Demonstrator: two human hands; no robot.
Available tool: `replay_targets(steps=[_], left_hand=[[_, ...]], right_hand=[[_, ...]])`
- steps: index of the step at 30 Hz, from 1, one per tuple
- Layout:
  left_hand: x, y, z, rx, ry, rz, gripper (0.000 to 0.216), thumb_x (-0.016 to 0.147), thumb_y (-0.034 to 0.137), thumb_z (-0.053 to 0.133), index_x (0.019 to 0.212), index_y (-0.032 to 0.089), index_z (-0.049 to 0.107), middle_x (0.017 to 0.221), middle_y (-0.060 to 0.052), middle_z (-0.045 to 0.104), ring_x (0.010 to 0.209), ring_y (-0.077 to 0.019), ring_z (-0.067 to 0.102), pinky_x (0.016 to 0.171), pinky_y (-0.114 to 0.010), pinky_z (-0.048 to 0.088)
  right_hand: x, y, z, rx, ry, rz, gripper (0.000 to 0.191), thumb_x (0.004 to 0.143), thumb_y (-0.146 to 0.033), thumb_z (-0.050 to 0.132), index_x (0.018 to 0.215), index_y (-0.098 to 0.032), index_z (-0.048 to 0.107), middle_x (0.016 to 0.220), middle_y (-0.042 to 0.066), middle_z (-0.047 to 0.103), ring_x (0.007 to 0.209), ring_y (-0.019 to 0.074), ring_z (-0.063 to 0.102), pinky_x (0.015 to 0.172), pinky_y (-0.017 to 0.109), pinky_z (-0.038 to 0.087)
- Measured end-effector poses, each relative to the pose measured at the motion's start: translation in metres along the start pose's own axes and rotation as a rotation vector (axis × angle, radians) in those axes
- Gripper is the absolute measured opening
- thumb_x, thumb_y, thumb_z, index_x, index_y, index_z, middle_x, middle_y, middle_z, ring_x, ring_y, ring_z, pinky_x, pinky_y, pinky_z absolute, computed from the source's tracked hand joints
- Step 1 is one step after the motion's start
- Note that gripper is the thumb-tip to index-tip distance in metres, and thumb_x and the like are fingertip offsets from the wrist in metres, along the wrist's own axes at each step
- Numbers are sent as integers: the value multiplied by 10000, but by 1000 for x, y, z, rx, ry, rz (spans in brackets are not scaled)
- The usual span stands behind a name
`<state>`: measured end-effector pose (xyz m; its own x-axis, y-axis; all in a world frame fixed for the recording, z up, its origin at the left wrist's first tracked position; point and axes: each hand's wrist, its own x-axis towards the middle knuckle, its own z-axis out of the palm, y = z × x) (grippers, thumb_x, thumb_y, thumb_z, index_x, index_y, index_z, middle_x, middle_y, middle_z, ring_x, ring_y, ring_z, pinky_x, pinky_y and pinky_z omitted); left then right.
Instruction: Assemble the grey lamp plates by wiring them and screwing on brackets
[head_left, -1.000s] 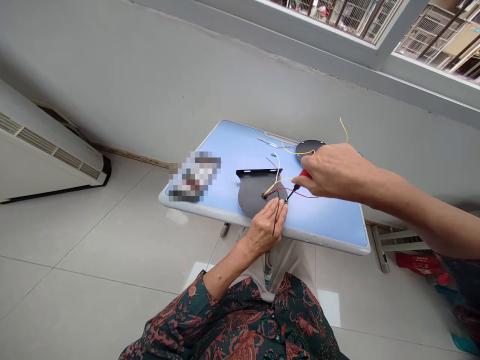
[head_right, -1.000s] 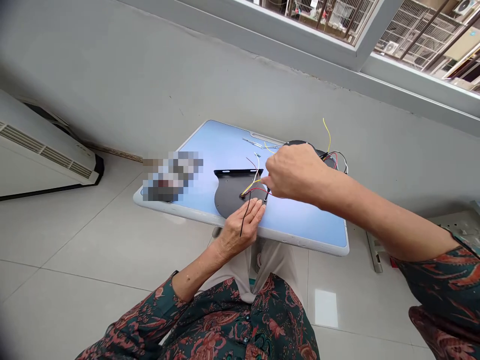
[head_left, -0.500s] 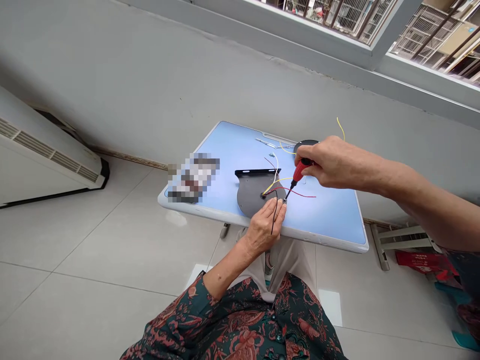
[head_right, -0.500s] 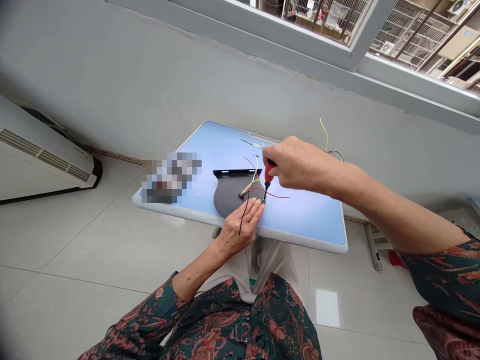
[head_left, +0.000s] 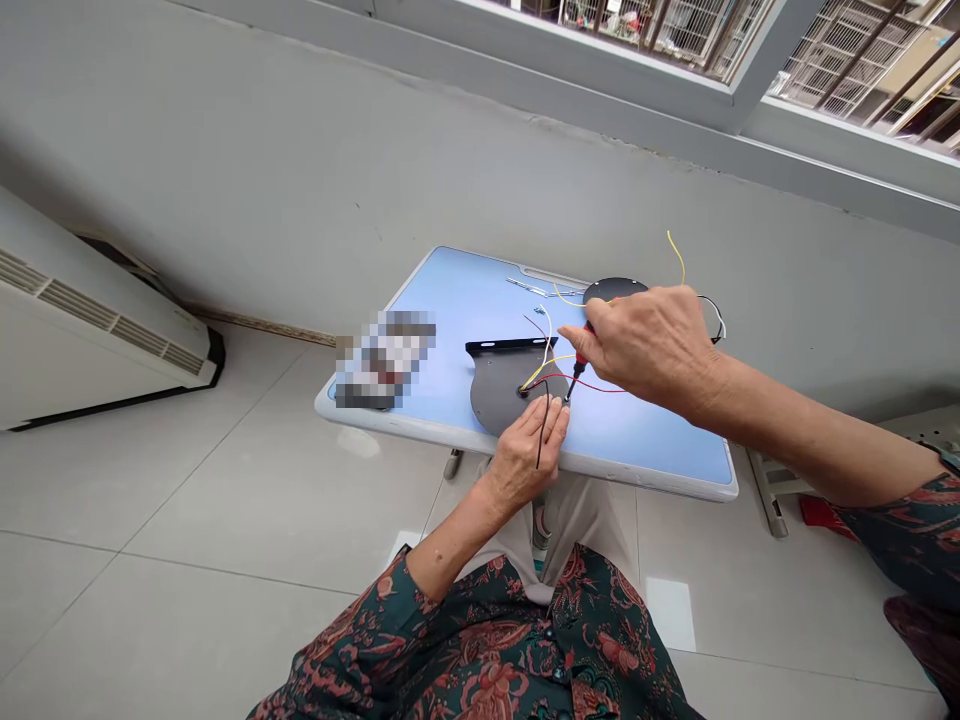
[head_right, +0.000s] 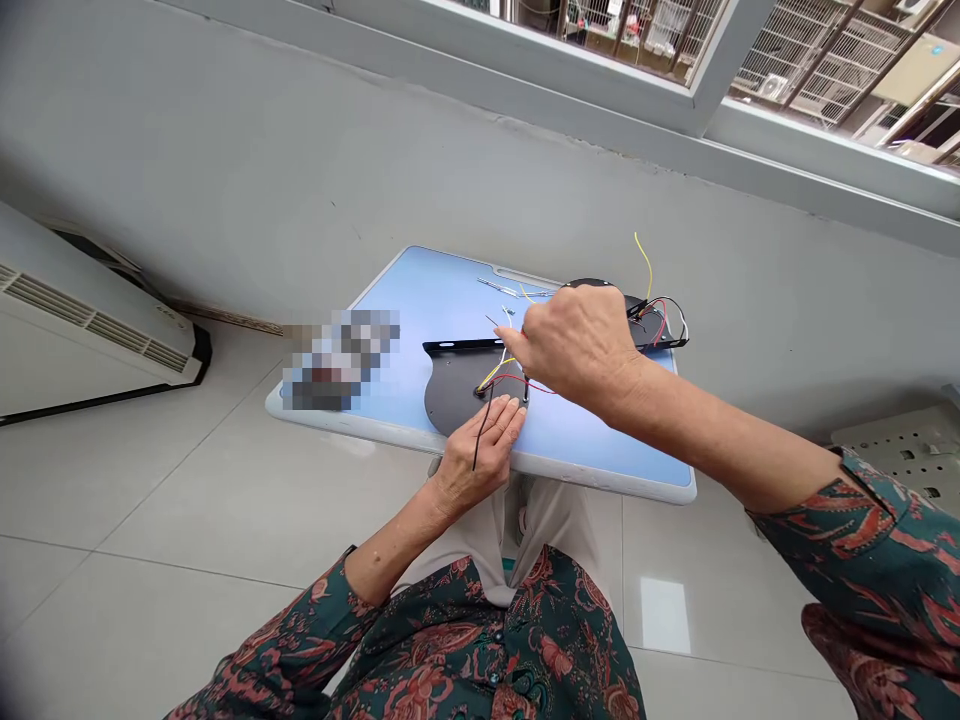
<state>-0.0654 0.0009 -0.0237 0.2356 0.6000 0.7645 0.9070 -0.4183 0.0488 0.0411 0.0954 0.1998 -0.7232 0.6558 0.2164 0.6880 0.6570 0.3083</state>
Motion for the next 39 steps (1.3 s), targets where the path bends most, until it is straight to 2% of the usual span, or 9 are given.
replay_targets(steps=[5, 9, 12, 15, 19, 24, 29, 33, 39], left_hand=[[-3, -1, 3, -59, -26, -30, 658, 877, -4, 419, 1533, 51, 392, 1390, -246, 618, 1420, -326, 496, 1116, -536, 522], [-5, -1, 4, -66, -29, -26, 667, 875, -1, 412, 1539, 56, 384, 1411, -246, 601, 1421, -329, 494, 1115, -544, 521], [-4, -1, 3, -55, -30, -27, 676, 870, -8, 401, 1543, 53, 378, 1402, -246, 609, 1412, -332, 505, 1110, -545, 525], [-2, 0, 1, -44, -30, -28, 675, 870, -14, 401, 1542, 56, 382, 1393, -243, 617, 1404, -331, 515, 1106, -541, 531], [0, 0, -1, -8, -12, -9, 640, 864, -20, 415, 1501, 40, 433, 1359, -240, 642, 1383, -331, 538, 1087, -517, 553], [0, -1, 0, -4, -31, -8, 621, 875, -7, 411, 1491, 62, 452, 1363, -235, 640, 1371, -326, 551, 1080, -526, 557], [2, -1, 1, 44, 9, 15, 566, 869, -15, 440, 1430, 33, 507, 1317, -233, 669, 1345, -328, 575, 1057, -501, 576], [2, -1, 1, 37, 14, 18, 596, 862, -24, 441, 1455, 24, 478, 1315, -243, 667, 1363, -331, 557, 1065, -502, 570], [-1, -1, 2, 17, -18, -12, 645, 881, -12, 425, 1520, 74, 416, 1360, -229, 644, 1368, -332, 554, 1078, -516, 562]], right_hand=[[3, 7, 0, 195, -142, -168, 263, 1040, -309, 427, 1130, -182, 639, 966, 95, 678, 701, 168, 561, 609, 289, 291], [6, 22, -3, 390, -273, -208, 243, 959, -138, 483, 1156, -188, 616, 1052, 82, 690, 806, 180, 601, 653, 274, 372], [4, 26, -5, 347, -312, -207, 250, 869, -52, 532, 1057, -183, 630, 974, 76, 718, 772, 192, 609, 616, 281, 350], [1, 19, -5, 171, -243, -175, 67, 903, -195, 583, 918, -168, 643, 767, 85, 683, 682, 211, 595, 571, 307, 285], [-3, 5, 2, 19, -105, 16, 366, 968, -428, 486, 763, -175, 653, 637, 96, 624, 656, 240, 596, 549, 317, 235], [-7, -2, 10, 29, -62, 157, 519, 988, -582, 422, 760, -178, 655, 652, 110, 641, 660, 242, 604, 567, 311, 256], [-7, 8, 0, 251, -202, 9, 342, 1027, -424, 382, 1137, -162, 573, 763, 71, 688, 628, 201, 556, 572, 297, 272], [-5, 15, -8, 342, -334, -26, 207, 982, -302, 448, 1094, -179, 571, 797, 54, 686, 620, 173, 529, 571, 275, 282], [-3, 1, 14, 123, -86, 117, 354, 957, -464, 513, 926, -151, 675, 776, 112, 693, 698, 212, 588, 577, 289, 249]])
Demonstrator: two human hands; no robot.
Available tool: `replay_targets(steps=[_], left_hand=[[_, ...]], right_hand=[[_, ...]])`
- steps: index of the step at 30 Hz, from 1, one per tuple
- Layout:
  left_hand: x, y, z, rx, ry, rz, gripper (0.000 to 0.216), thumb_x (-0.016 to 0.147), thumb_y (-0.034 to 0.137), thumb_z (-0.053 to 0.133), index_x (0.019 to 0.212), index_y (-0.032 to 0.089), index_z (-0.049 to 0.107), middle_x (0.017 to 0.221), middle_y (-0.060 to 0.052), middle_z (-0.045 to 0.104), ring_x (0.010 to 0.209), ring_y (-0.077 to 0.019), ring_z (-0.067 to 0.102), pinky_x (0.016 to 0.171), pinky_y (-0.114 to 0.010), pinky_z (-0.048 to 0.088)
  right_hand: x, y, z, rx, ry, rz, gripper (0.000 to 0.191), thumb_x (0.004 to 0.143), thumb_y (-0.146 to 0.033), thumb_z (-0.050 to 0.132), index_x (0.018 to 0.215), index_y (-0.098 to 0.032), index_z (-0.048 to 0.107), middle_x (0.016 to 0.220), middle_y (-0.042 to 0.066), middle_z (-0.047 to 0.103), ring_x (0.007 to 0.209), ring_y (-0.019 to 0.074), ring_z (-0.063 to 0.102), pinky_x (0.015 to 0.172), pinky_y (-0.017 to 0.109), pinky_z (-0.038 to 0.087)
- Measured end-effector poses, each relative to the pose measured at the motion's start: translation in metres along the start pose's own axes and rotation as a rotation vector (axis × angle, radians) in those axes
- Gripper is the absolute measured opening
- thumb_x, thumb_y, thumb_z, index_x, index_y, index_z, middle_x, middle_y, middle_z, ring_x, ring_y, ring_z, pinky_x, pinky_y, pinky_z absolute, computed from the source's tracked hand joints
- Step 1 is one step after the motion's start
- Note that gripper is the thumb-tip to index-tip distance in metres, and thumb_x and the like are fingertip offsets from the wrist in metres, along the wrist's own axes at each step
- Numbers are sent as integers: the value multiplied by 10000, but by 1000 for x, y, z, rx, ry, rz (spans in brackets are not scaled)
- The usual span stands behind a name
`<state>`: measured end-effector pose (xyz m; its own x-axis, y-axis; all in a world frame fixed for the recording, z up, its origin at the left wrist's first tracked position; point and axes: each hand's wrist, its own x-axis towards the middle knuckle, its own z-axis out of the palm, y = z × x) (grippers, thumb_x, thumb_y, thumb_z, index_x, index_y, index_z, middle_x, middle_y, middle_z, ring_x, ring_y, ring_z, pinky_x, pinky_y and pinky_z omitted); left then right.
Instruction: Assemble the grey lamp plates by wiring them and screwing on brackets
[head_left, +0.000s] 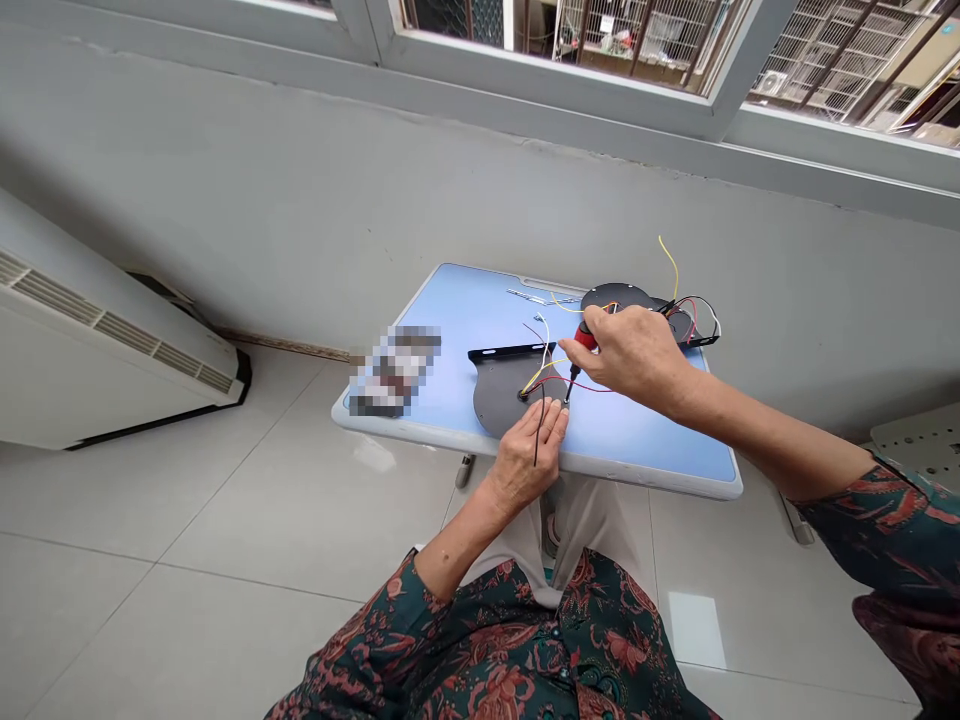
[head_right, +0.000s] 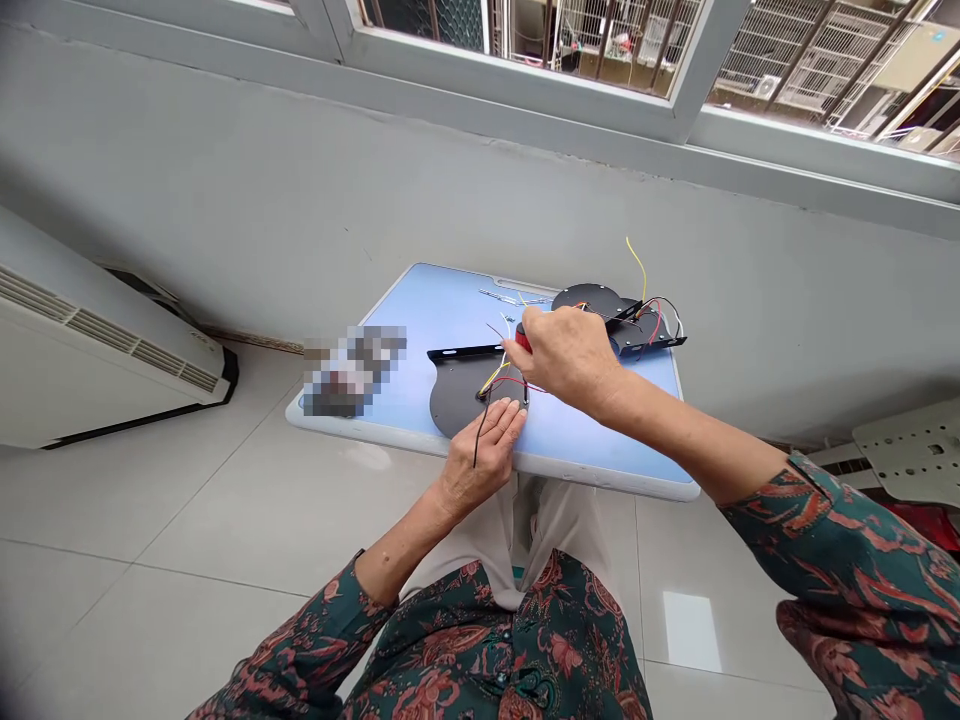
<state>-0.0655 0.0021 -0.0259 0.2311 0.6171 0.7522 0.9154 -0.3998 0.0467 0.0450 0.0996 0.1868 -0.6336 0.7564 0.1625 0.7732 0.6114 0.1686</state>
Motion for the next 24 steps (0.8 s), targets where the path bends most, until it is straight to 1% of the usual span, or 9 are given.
replay_targets(steps=[3, 6, 9, 11, 13, 15, 19, 21, 24], left_hand=[[0, 0, 0, 3, -1, 1, 638, 880, -12, 429, 1513, 70, 429, 1362, -230, 643, 1368, -334, 553, 1078, -517, 563], [0, 0, -1, 5, 2, 5, 649, 879, -13, 431, 1523, 65, 418, 1359, -229, 645, 1362, -334, 559, 1074, -512, 567], [0, 1, -2, -6, -5, -1, 685, 878, -13, 421, 1556, 64, 365, 1377, -235, 630, 1364, -334, 557, 1076, -513, 564], [0, 1, -2, -12, -7, -3, 715, 875, -16, 411, 1579, 66, 319, 1381, -237, 626, 1364, -333, 557, 1076, -514, 563], [1, 1, -2, -11, 0, -2, 743, 869, -21, 403, 1595, 67, 278, 1374, -239, 630, 1359, -333, 562, 1071, -511, 566], [1, 1, -2, -2, 11, 2, 767, 861, -29, 401, 1606, 66, 246, 1368, -239, 634, 1351, -334, 570, 1066, -507, 570], [2, 2, -3, 33, 20, 16, 810, 842, -45, 407, 1616, 59, 194, 1359, -231, 644, 1327, -336, 591, 1057, -495, 579], [2, 2, -4, 44, 10, 18, 819, 842, -47, 404, 1621, 67, 177, 1365, -225, 642, 1331, -331, 589, 1062, -491, 576], [2, 2, -8, 43, -20, 5, 816, 862, -43, 400, 1628, 88, 150, 1378, -207, 640, 1347, -317, 577, 1075, -485, 566]], right_hand=[[2, -3, 10, 33, 128, 76, 390, 909, -503, 552, 741, -171, 670, 650, 80, 649, 661, 198, 570, 566, 291, 230], [-6, 10, 4, 222, 220, 128, 381, 862, -454, 611, 592, -186, 600, 548, 23, 581, 575, 140, 489, 563, 284, 247], [-29, 40, -6, 522, 318, 259, 321, 858, -398, 620, 610, -194, 625, 547, -9, 577, 520, 102, 434, 558, 269, 315], [-53, 64, -2, 695, 349, 363, 278, 854, -411, 625, 691, -197, 697, 567, -8, 598, 517, 107, 464, 549, 263, 366], [-77, 84, 15, 836, 318, 474, 277, 830, -446, 651, 772, -192, 747, 566, -3, 612, 505, 118, 499, 506, 255, 382], [-98, 97, 44, 923, 280, 582, 341, 798, -497, 681, 845, -174, 783, 560, 7, 620, 491, 131, 508, 467, 254, 383], [-117, 99, 101, 885, 338, 762, 384, 791, -552, 679, 833, -188, 793, 594, 26, 662, 527, 155, 551, 515, 270, 419], [-115, 95, 120, 848, 364, 785, 398, 822, -574, 651, 855, -204, 795, 640, 28, 682, 571, 164, 573, 586, 285, 437], [-105, 93, 139, 606, 334, 726, 360, 864, -532, 617, 930, -231, 803, 711, 42, 692, 650, 183, 576, 639, 302, 395]])
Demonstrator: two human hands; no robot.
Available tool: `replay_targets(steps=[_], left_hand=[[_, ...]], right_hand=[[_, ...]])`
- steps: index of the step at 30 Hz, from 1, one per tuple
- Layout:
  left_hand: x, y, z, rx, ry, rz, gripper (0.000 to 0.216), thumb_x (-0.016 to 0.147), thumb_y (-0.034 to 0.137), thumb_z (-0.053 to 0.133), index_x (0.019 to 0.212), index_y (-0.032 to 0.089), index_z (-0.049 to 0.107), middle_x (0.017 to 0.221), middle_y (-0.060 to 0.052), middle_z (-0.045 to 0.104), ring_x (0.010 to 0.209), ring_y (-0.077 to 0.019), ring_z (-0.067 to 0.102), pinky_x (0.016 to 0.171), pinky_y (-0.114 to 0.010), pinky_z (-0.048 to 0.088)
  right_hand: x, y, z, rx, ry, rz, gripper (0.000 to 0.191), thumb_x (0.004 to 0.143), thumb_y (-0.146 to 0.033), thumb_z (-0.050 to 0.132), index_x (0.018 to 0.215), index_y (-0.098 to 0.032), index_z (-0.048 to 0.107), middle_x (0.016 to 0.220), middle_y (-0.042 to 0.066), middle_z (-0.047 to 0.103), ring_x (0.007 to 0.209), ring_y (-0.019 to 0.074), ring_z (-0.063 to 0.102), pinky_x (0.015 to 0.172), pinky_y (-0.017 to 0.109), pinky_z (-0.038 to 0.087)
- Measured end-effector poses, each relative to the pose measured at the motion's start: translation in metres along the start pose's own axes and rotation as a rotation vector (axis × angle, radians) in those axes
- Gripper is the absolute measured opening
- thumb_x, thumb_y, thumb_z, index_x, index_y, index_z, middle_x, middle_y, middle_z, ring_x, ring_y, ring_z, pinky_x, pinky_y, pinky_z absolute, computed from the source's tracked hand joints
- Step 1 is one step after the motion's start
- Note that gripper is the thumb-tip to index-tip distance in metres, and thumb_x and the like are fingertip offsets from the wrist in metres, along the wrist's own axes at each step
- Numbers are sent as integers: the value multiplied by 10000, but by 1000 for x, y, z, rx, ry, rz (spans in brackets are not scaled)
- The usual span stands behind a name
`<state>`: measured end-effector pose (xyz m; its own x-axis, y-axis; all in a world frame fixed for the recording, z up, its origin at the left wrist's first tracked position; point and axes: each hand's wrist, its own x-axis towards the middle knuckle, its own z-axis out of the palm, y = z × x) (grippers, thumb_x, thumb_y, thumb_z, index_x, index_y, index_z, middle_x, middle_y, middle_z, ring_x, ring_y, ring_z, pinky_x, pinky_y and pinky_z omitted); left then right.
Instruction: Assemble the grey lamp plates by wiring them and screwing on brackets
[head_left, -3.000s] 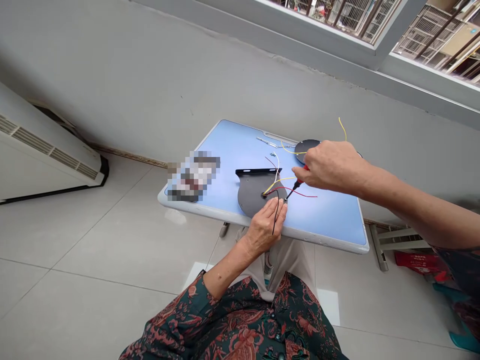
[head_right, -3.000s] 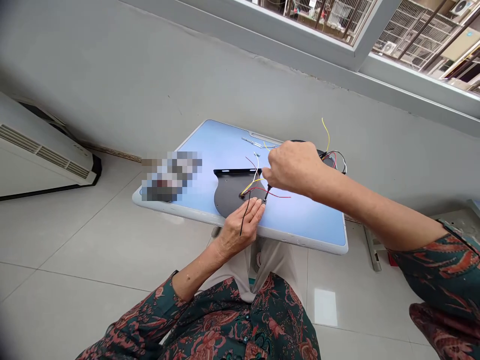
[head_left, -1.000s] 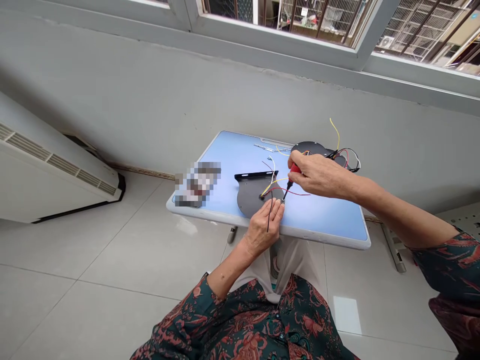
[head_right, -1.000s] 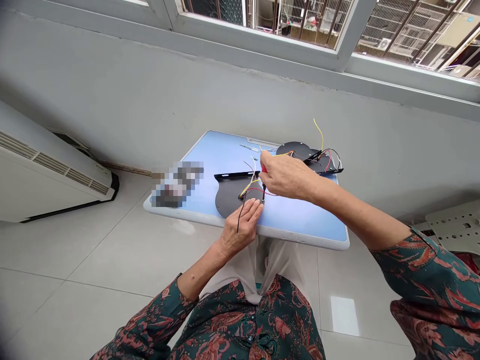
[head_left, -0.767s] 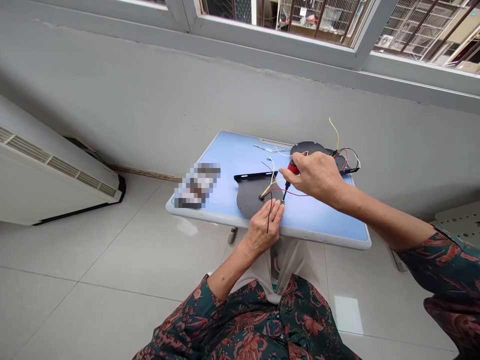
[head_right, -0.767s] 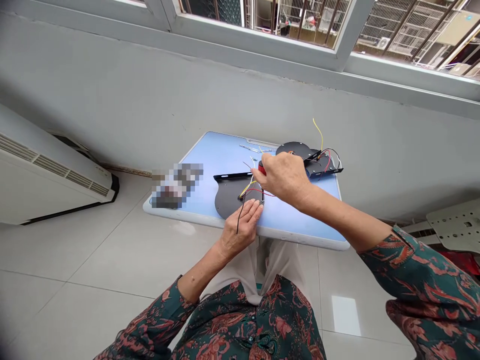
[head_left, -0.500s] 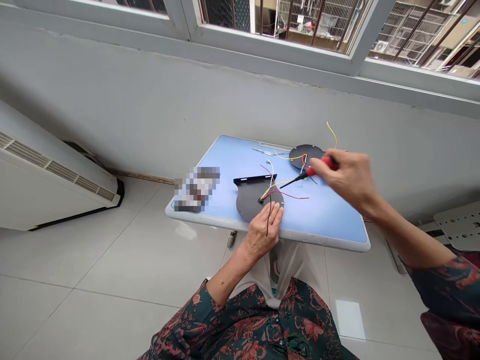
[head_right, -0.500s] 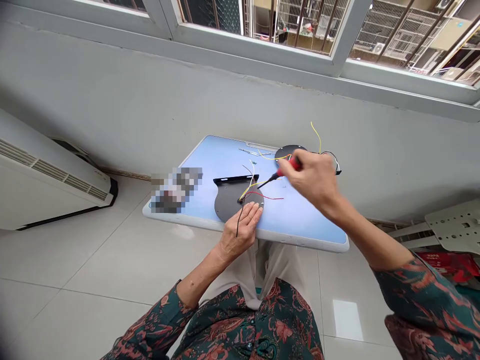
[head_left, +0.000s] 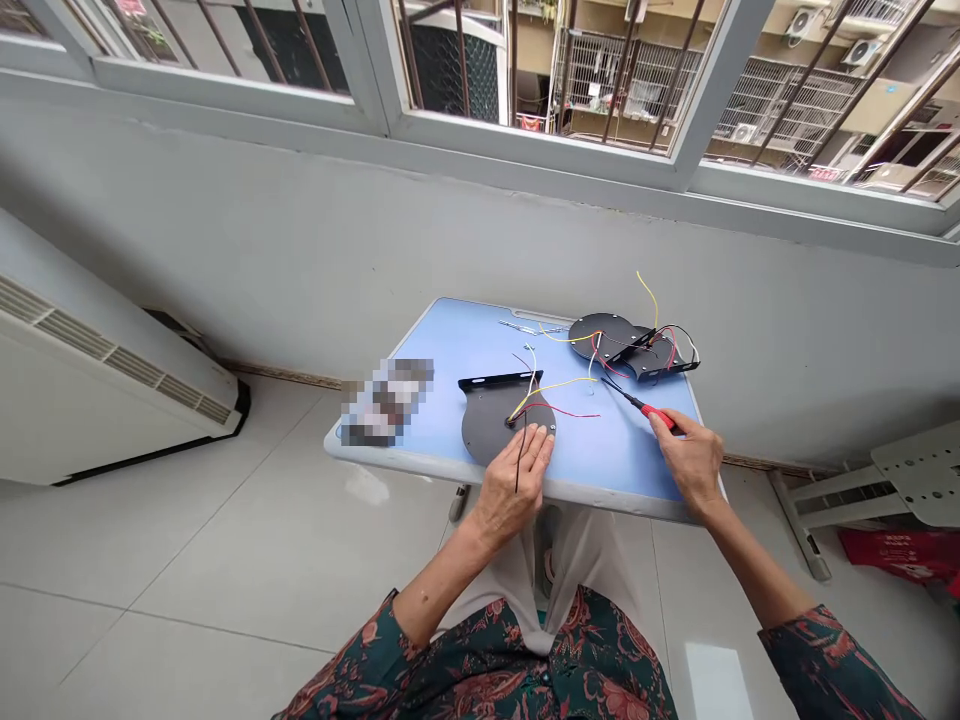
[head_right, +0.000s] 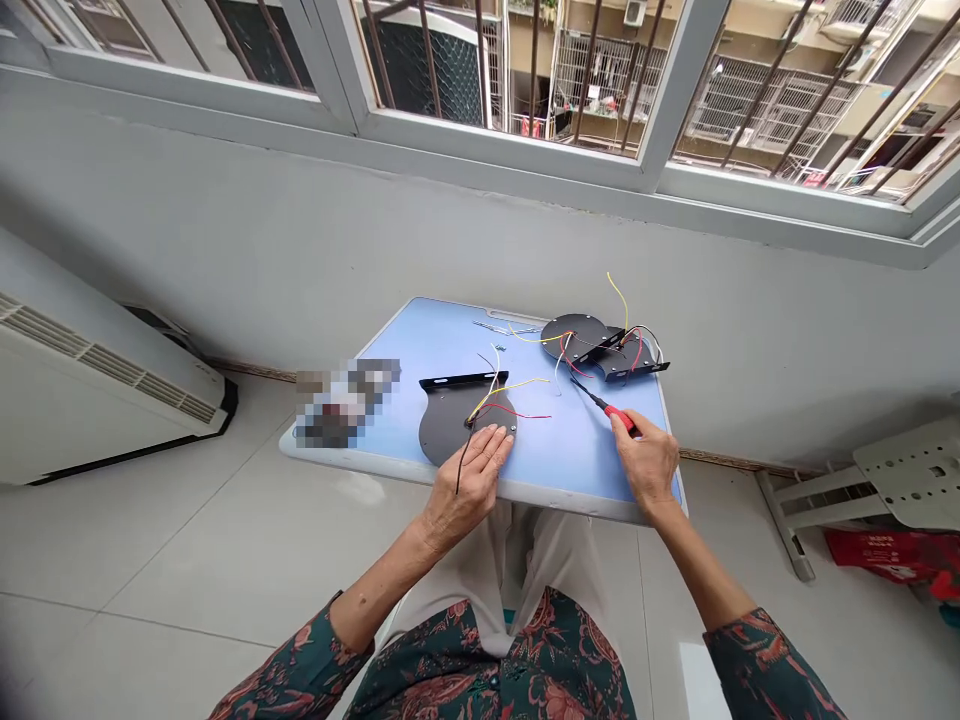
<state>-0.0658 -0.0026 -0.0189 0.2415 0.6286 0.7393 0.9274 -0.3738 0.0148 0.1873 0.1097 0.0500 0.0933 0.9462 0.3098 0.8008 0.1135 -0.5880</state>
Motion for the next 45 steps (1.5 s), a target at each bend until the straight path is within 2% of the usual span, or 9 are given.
replay_targets(steps=[6, 11, 14, 16, 20, 23, 28, 37, 45], left_hand=[[8, 4, -13, -50, -24, -49, 747, 950, 56, 484, 1620, 63, 156, 1382, -207, 638, 1365, -312, 560, 1094, -459, 554], [0, 1, -42, -126, 116, -10, 569, 942, 52, 533, 1498, 103, 420, 1292, -166, 698, 1335, -288, 589, 1092, -454, 549], [-6, -24, -67, -130, 231, -218, 318, 935, 61, 576, 1227, 172, 635, 1064, -84, 766, 1048, -207, 723, 972, -363, 592], [1, -53, -77, -98, 266, -430, 204, 946, 115, 589, 1115, 189, 676, 979, -60, 757, 924, -184, 717, 899, -347, 593], [42, -111, -66, -292, 23, -669, 391, 873, 292, 669, 1252, 194, 662, 1267, -107, 670, 1055, -224, 670, 882, -363, 593], [70, -131, -45, -473, -306, -845, 383, 818, 308, 721, 1188, 208, 722, 1115, -66, 754, 961, -219, 699, 888, -340, 573], [70, -122, -29, -442, -322, -963, 200, 813, 216, 687, 989, 219, 783, 991, -48, 795, 995, -235, 713, 942, -338, 529], [35, -82, -43, -559, -154, -1126, 311, 808, 237, 685, 1111, 193, 740, 1096, -64, 772, 1049, -236, 698, 985, -372, 525], [7, -50, -45, -610, -28, -1107, 501, 872, 349, 681, 1340, 190, 598, 1342, -129, 634, 1184, -252, 651, 930, -354, 605]], right_hand=[[18, 11, 20, -392, -29, -328, 300, 932, -360, 562, 1086, -190, 756, 914, 116, 716, 882, 257, 586, 654, 328, 350], [8, 7, 12, -507, -9, -493, 274, 968, -297, 518, 1083, -139, 711, 1035, 147, 723, 931, 279, 588, 764, 369, 414], [-22, -6, 10, -343, 39, -535, 287, 987, -310, 493, 1111, -139, 687, 1058, 146, 724, 928, 277, 615, 822, 394, 455], [-49, -21, 15, -82, -40, -532, 284, 993, -345, 493, 1103, -159, 677, 1016, 121, 731, 848, 240, 642, 823, 382, 495], [-96, -65, 37, 220, -345, -374, 361, 924, -424, 588, 1213, -207, 600, 981, 93, 729, 790, 233, 674, 787, 391, 544], [-106, -92, 52, 348, -405, -175, 435, 861, -414, 626, 1239, -223, 529, 936, 65, 725, 722, 228, 685, 729, 390, 557], [-83, -95, 65, 524, -415, 0, 467, 761, -389, 667, 1170, -229, 509, 828, 29, 695, 726, 225, 697, 744, 388, 575], [-6, -72, 64, 601, -481, -72, 391, 713, -380, 741, 1027, -210, 582, 906, 62, 731, 852, 214, 715, 853, 402, 573], [11, -67, 84, 737, -551, -83, 319, 701, -359, 772, 941, -200, 635, 868, 44, 722, 843, 186, 711, 875, 377, 583]])
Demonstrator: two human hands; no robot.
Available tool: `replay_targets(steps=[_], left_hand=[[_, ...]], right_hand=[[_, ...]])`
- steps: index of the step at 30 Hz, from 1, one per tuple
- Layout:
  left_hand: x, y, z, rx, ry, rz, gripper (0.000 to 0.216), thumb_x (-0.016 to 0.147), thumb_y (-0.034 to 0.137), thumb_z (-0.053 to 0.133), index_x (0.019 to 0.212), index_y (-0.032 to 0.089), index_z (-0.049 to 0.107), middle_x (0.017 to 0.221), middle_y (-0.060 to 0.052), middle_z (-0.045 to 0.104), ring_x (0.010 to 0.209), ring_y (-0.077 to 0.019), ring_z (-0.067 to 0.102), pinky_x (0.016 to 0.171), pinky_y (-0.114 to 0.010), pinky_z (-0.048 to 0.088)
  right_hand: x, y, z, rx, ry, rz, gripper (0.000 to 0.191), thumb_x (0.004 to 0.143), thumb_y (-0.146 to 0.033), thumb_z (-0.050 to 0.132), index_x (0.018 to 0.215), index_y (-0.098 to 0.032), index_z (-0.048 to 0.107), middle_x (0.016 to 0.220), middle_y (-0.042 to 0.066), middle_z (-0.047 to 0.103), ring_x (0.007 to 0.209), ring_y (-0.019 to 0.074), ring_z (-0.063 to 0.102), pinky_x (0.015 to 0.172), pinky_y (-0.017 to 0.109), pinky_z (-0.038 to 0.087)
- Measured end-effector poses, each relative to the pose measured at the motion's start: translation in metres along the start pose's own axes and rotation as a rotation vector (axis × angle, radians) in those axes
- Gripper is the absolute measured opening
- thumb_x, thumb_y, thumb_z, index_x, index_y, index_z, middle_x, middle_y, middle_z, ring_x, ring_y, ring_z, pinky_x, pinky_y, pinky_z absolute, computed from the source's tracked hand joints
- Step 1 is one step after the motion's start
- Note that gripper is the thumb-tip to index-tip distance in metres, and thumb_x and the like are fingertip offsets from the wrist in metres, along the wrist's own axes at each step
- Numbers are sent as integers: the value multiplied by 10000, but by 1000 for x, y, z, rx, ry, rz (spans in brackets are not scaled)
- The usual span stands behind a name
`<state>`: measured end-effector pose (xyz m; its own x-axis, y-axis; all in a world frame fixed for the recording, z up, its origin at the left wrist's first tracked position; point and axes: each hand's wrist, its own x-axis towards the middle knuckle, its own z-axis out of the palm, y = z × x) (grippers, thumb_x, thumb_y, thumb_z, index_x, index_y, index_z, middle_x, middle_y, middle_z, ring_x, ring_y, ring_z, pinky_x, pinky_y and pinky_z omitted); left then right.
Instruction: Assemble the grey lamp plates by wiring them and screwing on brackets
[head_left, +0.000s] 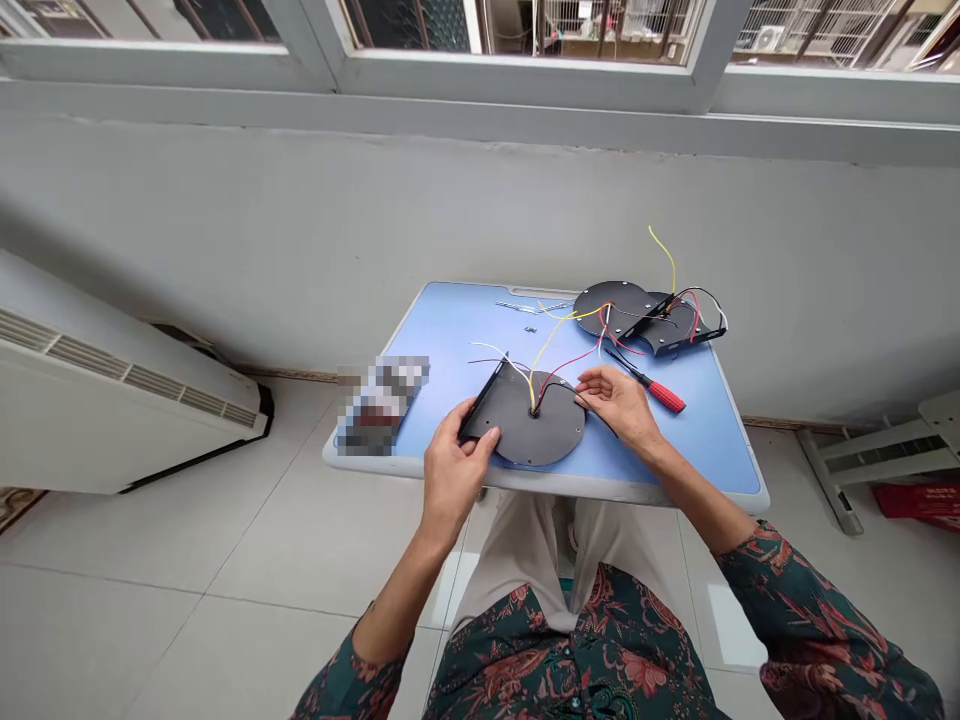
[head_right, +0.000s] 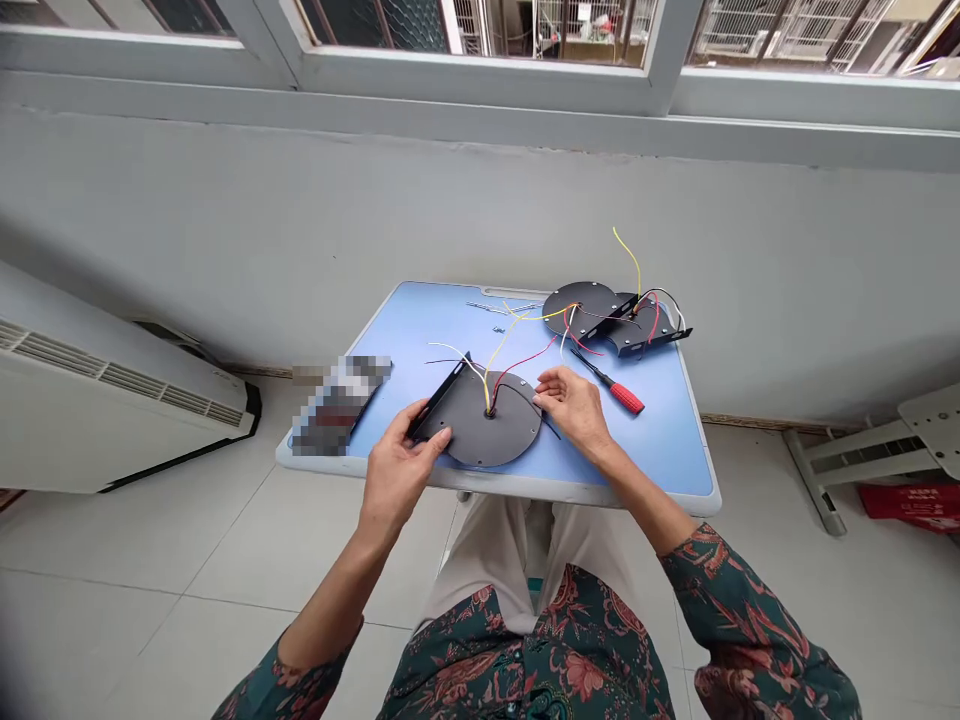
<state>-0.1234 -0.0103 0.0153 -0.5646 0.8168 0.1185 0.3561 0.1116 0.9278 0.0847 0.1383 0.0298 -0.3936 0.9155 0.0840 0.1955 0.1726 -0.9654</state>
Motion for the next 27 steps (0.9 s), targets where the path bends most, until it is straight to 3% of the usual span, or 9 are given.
replay_targets(steps=[3, 5, 7, 8, 11, 13, 18, 22, 27], left_hand=[[-12, -4, 0, 202, 140, 175, 553, 918, 373, 672, 1424, 199, 532, 1395, -170, 575, 1258, -292, 605, 982, -428, 590], [-20, -3, -4, 380, 294, 410, 608, 918, 346, 699, 1472, 208, 490, 1451, -193, 527, 1338, -332, 541, 1090, -521, 510], [-26, 0, -9, 525, 336, 697, 661, 902, 294, 732, 1502, 220, 465, 1481, -188, 521, 1377, -344, 509, 1149, -549, 447], [-28, 3, -10, 574, 279, 831, 676, 902, 270, 733, 1515, 220, 453, 1473, -178, 544, 1379, -333, 515, 1155, -527, 451], [-29, 10, -10, 646, -59, 1106, 645, 959, 216, 648, 1553, 178, 398, 1413, -147, 629, 1371, -284, 551, 1130, -427, 503], [-24, 14, -5, 674, -216, 1160, 609, 995, 197, 577, 1564, 143, 369, 1434, -149, 617, 1411, -277, 516, 1142, -420, 499], [-10, 14, 10, 671, -416, 1161, 567, 1009, 171, 516, 1554, 107, 372, 1502, -153, 547, 1495, -285, 391, 1197, -465, 452], [-8, 9, 15, 640, -402, 1178, 550, 979, 44, 380, 1522, 113, 435, 1478, -120, 579, 1481, -269, 415, 1180, -458, 479], [-6, 10, 17, 627, -397, 1187, 556, 942, 44, 374, 1482, 111, 492, 1459, -131, 596, 1482, -278, 412, 1176, -468, 484]], right_hand=[[3, 0, 1, -19, -34, 2, 271, 707, -292, 760, 934, -200, 647, 850, 30, 724, 832, 174, 711, 857, 356, 587], [1, -2, -1, -56, -61, 1, 229, 731, -260, 743, 936, -202, 658, 852, 27, 733, 835, 173, 716, 848, 347, 588], [-4, -4, -4, -77, -77, 8, 196, 770, -247, 712, 957, -203, 673, 866, 30, 742, 835, 175, 724, 843, 349, 594], [-7, -4, -5, -77, -88, 16, 203, 785, -243, 700, 984, -203, 683, 887, 35, 748, 845, 178, 729, 848, 354, 597], [-13, -3, -8, -82, -108, 32, 297, 802, -232, 689, 1097, -204, 705, 986, 59, 769, 907, 194, 741, 898, 376, 597], [-16, -3, -8, -105, -103, 18, 336, 812, -237, 687, 1146, -201, 710, 1045, 74, 772, 936, 201, 739, 929, 387, 588], [-20, -7, -8, -174, -109, -70, 320, 848, -286, 669, 1157, -219, 722, 1046, 56, 776, 847, 175, 723, 847, 341, 595], [-22, -11, -7, -214, -116, -84, 286, 862, -285, 644, 1131, -230, 727, 996, 34, 770, 794, 158, 703, 784, 306, 582], [-23, -11, -5, -235, -92, -92, 283, 861, -275, 634, 1124, -230, 726, 961, 30, 758, 771, 156, 684, 784, 307, 568]])
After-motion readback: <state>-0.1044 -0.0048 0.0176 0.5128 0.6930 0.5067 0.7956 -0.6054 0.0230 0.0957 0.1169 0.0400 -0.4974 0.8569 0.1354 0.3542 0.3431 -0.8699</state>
